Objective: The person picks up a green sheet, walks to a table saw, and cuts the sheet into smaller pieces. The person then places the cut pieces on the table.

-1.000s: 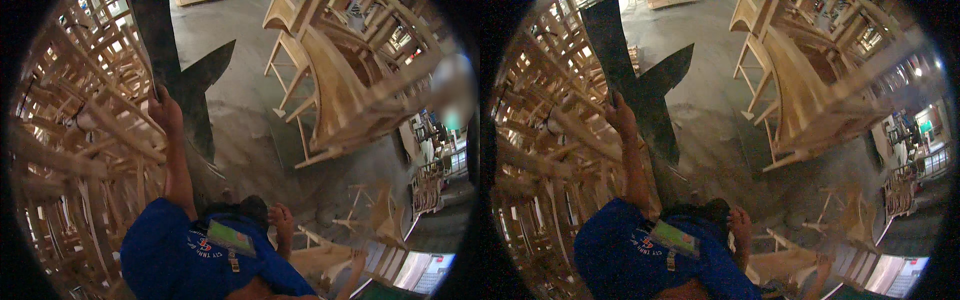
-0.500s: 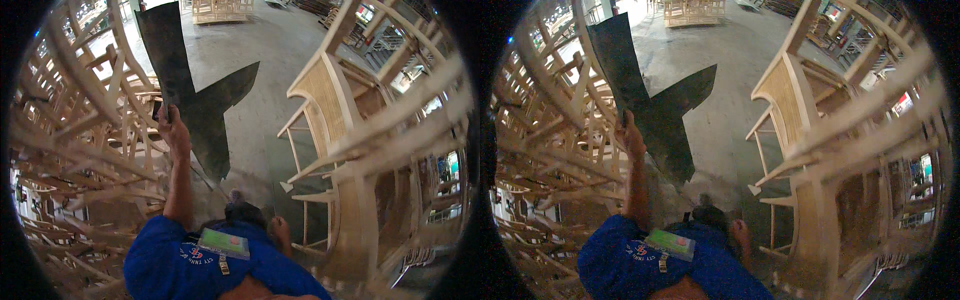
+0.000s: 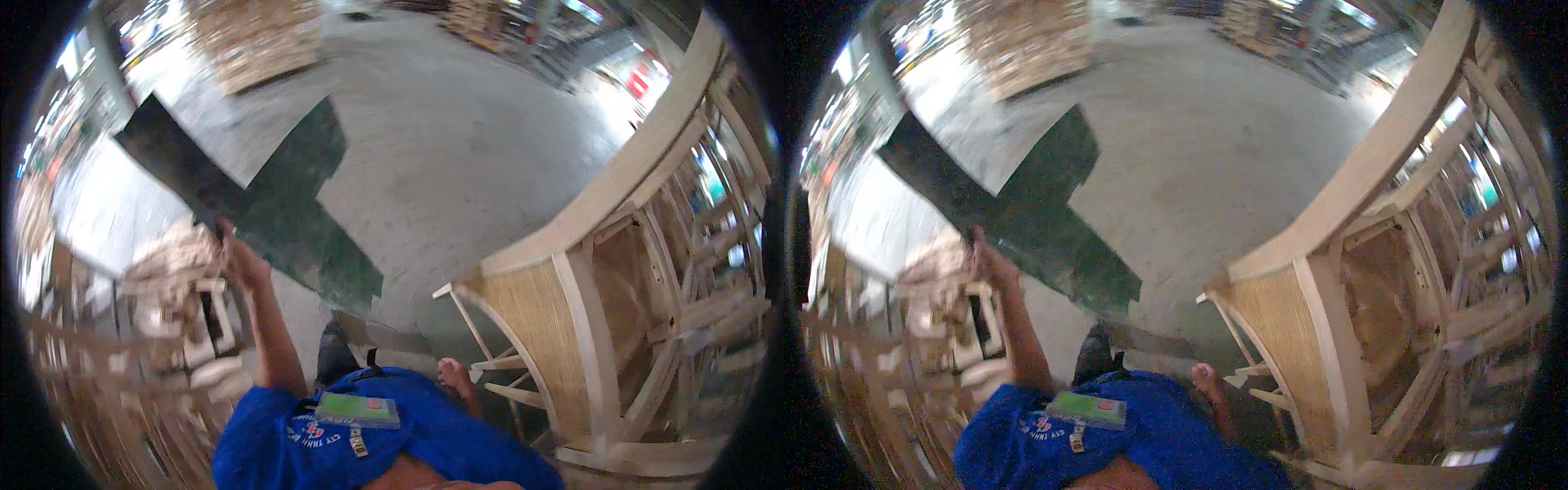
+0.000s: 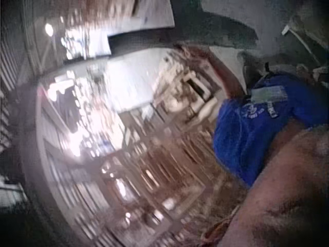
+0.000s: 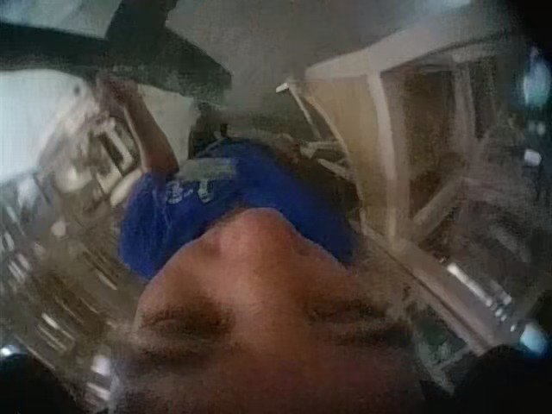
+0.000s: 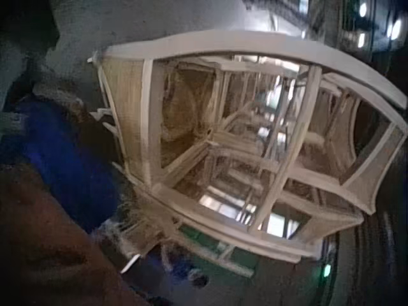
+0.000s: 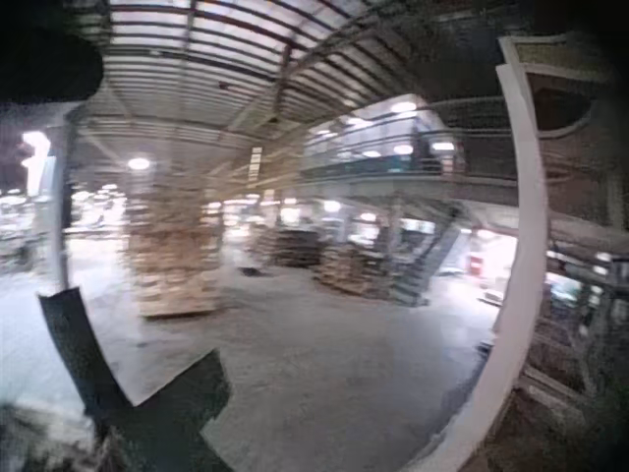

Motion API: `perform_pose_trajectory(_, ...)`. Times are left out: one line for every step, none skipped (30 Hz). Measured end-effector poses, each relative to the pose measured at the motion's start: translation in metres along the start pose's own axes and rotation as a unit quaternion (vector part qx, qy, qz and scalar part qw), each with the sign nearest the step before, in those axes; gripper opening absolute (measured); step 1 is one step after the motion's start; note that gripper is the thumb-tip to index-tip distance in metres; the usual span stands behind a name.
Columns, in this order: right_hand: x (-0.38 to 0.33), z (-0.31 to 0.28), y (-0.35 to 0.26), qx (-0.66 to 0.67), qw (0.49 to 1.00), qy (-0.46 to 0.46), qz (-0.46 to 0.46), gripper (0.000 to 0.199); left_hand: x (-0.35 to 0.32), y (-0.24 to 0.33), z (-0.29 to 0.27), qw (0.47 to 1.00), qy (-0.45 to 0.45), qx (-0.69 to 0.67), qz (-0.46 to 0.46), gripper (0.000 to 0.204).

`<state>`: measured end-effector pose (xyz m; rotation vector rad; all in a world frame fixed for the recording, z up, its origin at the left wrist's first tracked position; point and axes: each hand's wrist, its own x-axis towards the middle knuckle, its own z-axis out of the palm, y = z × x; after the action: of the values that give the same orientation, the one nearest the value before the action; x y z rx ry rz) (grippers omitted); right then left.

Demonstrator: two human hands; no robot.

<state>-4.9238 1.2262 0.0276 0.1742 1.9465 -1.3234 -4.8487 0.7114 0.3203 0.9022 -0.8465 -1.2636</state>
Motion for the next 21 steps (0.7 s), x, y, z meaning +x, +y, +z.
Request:
perform_pose_trajectory(0.02,-0.003,0.0,0.051,0.998,0.018,0.028,0.039,0.019,-0.024,0.037,0.998,-0.059,-0.033,0.019,0.061)
perform_pose_trajectory(0.033,0.011,-0.01,0.064,0.997,0.021,0.041,0.039,0.045,-0.038,0.067,0.995,-0.077,-0.055,0.041,0.051)
perform_pose_trajectory(0.049,0.034,-0.032,0.047,0.997,0.023,0.052,0.04,0.073,-0.048,0.088,0.992,-0.082,-0.073,0.07,0.042)
perform_pose_trajectory(0.056,0.041,-0.044,0.028,0.997,0.049,0.061,0.04,0.08,-0.071,0.132,0.987,-0.101,-0.097,0.076,0.034)
perform_pose_trajectory(0.066,0.05,-0.059,0.021,0.994,0.079,0.07,0.04,0.085,-0.094,0.179,0.987,-0.124,-0.082,0.061,0.032)
perform_pose_trajectory(0.083,0.07,-0.088,0.003,0.994,0.079,0.073,0.04,0.108,-0.107,0.203,0.988,-0.124,-0.059,0.07,0.03)
perform_pose_trajectory(0.097,0.082,-0.109,0.009,0.993,0.089,0.081,0.04,0.122,-0.123,0.232,0.988,-0.136,-0.034,0.069,0.028)
perform_pose_trajectory(0.109,0.087,-0.129,0.012,0.991,0.1,0.088,0.04,0.131,-0.139,0.258,0.983,-0.174,-0.001,0.061,0.028)
perform_pose_trajectory(0.126,0.095,-0.152,0.018,0.99,0.108,0.084,0.04,0.146,-0.151,0.287,0.979,-0.192,-0.015,0.072,0.028)
perform_pose_trajectory(0.145,0.102,-0.175,0.025,0.99,0.113,0.085,0.041,0.158,-0.165,0.316,0.974,-0.208,-0.026,0.085,0.027)
perform_pose_trajectory(0.163,0.111,-0.195,0.03,0.989,0.115,0.087,0.041,0.172,-0.179,0.342,0.969,-0.222,-0.035,0.099,0.027)
perform_pose_trajectory(0.187,0.114,-0.214,0.036,0.988,0.124,0.088,0.041,0.18,-0.193,0.375,0.967,-0.235,-0.05,0.084,0.027)
perform_pose_trajectory(0.211,0.117,-0.233,0.037,0.987,0.13,0.092,0.041,0.187,-0.207,0.408,0.965,-0.245,-0.061,0.072,0.026)
perform_pose_trajectory(0.237,0.12,-0.251,0.038,0.986,0.131,0.097,0.041,0.195,-0.221,0.438,0.963,-0.253,-0.069,0.062,0.026)
perform_pose_trajectory(0.262,0.113,-0.267,0.035,0.984,0.147,0.099,0.042,0.199,-0.237,0.47,0.96,-0.266,-0.08,0.034,0.027)
perform_pose_trajectory(0.286,0.109,-0.281,0.029,0.981,0.16,0.103,0.042,0.202,-0.252,0.501,0.956,-0.279,-0.089,0.007,0.028)
perform_pose_trajectory(0.315,0.098,-0.298,0.026,0.978,0.179,0.108,0.042,0.204,-0.267,0.532,0.952,-0.29,-0.099,-0.019,0.029)
perform_pose_trajectory(0.347,0.1,-0.311,0.024,0.977,0.166,0.129,0.042,0.206,-0.286,0.564,0.95,-0.294,-0.086,-0.055,0.03)
perform_pose_trajectory(0.373,0.097,-0.328,0.007,0.975,0.174,0.135,0.042,0.214,-0.296,0.599,0.946,-0.295,-0.1,-0.09,0.031)
perform_pose_trajectory(0.402,0.089,-0.347,-0.014,0.973,0.19,0.134,0.043,0.22,-0.305,0.636,0.94,-0.296,-0.114,-0.125,0.033)
perform_pose_trajectory(0.422,0.074,-0.365,-0.039,0.964,0.226,0.133,0.043,0.22,-0.318,0.671,0.929,-0.298,-0.135,-0.174,0.034)
